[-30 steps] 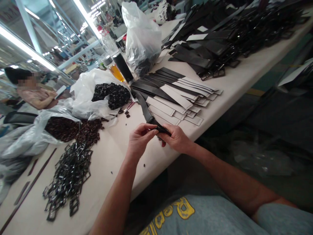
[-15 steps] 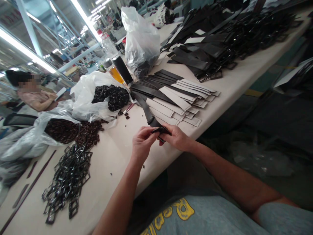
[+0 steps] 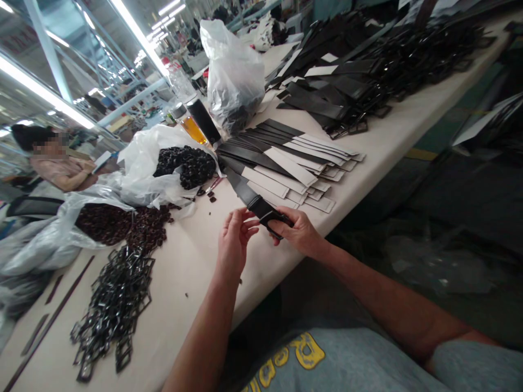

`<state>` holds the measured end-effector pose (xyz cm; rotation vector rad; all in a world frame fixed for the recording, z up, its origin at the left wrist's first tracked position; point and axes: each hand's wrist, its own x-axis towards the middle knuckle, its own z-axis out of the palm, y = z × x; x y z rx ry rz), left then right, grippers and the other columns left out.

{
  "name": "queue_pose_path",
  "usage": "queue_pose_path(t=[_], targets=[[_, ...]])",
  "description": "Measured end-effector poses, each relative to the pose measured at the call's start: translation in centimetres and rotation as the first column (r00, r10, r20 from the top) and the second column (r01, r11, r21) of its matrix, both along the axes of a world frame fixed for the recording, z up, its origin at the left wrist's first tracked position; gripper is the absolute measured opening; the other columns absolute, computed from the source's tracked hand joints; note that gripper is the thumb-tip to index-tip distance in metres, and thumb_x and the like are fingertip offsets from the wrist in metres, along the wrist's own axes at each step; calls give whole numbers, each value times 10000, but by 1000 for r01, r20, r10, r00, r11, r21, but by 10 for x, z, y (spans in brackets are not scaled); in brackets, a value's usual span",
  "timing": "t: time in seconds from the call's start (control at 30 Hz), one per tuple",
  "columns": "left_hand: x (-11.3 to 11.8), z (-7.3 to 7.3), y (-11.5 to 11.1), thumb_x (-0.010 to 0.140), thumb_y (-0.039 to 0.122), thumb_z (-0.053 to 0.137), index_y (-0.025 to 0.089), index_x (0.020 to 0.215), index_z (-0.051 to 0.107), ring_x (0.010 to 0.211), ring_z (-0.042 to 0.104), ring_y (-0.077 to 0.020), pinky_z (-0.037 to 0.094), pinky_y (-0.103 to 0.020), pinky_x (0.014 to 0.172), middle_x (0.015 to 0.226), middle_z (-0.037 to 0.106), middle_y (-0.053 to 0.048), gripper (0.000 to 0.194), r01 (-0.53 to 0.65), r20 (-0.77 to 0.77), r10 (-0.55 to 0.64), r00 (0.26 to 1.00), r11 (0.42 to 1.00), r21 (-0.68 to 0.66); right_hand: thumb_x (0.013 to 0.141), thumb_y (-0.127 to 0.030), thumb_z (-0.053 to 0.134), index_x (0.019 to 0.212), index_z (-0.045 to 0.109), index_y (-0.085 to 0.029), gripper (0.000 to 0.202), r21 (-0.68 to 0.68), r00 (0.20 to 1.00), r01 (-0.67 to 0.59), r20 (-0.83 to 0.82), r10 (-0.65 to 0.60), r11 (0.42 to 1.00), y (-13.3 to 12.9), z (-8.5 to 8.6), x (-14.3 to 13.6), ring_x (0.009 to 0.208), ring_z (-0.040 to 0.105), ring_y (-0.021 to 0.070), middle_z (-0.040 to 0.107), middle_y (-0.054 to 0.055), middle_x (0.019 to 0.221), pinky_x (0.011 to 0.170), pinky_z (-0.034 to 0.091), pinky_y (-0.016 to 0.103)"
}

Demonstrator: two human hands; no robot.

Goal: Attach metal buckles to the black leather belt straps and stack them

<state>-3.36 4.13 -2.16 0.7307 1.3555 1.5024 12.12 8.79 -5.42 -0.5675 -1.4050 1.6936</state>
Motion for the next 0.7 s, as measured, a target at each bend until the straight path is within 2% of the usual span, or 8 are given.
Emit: queue_pose_path(t=[0.1, 0.17, 0.23, 0.4, 0.5, 0.6, 0.7], targets=[[0, 2, 14, 838, 685, 571, 195, 996, 670, 962, 717, -210, 577, -300, 786, 1075, 741, -96, 524, 40, 125, -33, 992, 998, -55, 849, -442, 676, 803, 600, -171, 285, 3, 999, 20, 42, -20, 1000, -2, 0, -1, 472, 550, 96, 572, -39, 589, 462, 441, 212], [5, 3, 20, 869, 668, 549, 207, 1009, 665, 1086, 689, -232, 576, -326, 862, 1111, 738, -86, 496, 71, 162, -63, 985, 997, -43, 840, -420, 679, 737, 570, -178, 285, 20, 995, 40, 91, -42, 999, -4, 0, -2, 451, 541, 94, 559, -42, 552, 440, 419, 202], [12, 4, 20, 866, 609, 607, 219, 999, 664, 1113, 679, -239, 584, -332, 852, 1084, 741, -67, 416, 69, 200, -63, 978, 997, -24, 831, -411, 678, 726, 568, -177, 279, 34, 989, 65, 127, -69, 997, -4, 1, -3, 432, 536, 94, 556, -43, 533, 425, 416, 200], [27, 4, 7, 821, 543, 694, 237, 993, 669, 1076, 679, -255, 570, -279, 626, 1081, 733, -62, 352, 98, 167, -102, 981, 995, 34, 818, -433, 662, 862, 635, -156, 282, 20, 983, 95, 158, -97, 995, -3, 1, -9, 424, 569, 110, 592, -31, 586, 395, 450, 209], [29, 2, 1, 789, 498, 744, 242, 985, 685, 1041, 676, -254, 548, -271, 586, 1095, 733, -62, 327, 77, 153, -89, 984, 994, 83, 822, -426, 660, 855, 628, -158, 272, 13, 979, 89, 184, -90, 996, -3, 2, -11, 428, 582, 109, 600, -30, 586, 392, 459, 199], [29, -2, -2, 744, 425, 801, 231, 939, 724, 884, 679, -217, 527, -264, 558, 1042, 743, -56, 285, 38, 156, -56, 986, 992, 117, 833, -400, 668, 802, 596, -168, 245, 29, 978, 76, 192, -80, 997, -2, 2, -11, 433, 591, 99, 604, -31, 601, 395, 454, 182], [31, -6, -2, 732, 394, 817, 215, 929, 758, 687, 623, -153, 471, -235, 478, 967, 744, -55, 273, 67, 172, -90, 981, 989, 135, 842, -393, 680, 803, 582, -173, 244, 37, 988, 37, 148, -42, 999, 0, -1, -9, 448, 599, 100, 613, -28, 622, 415, 467, 187]])
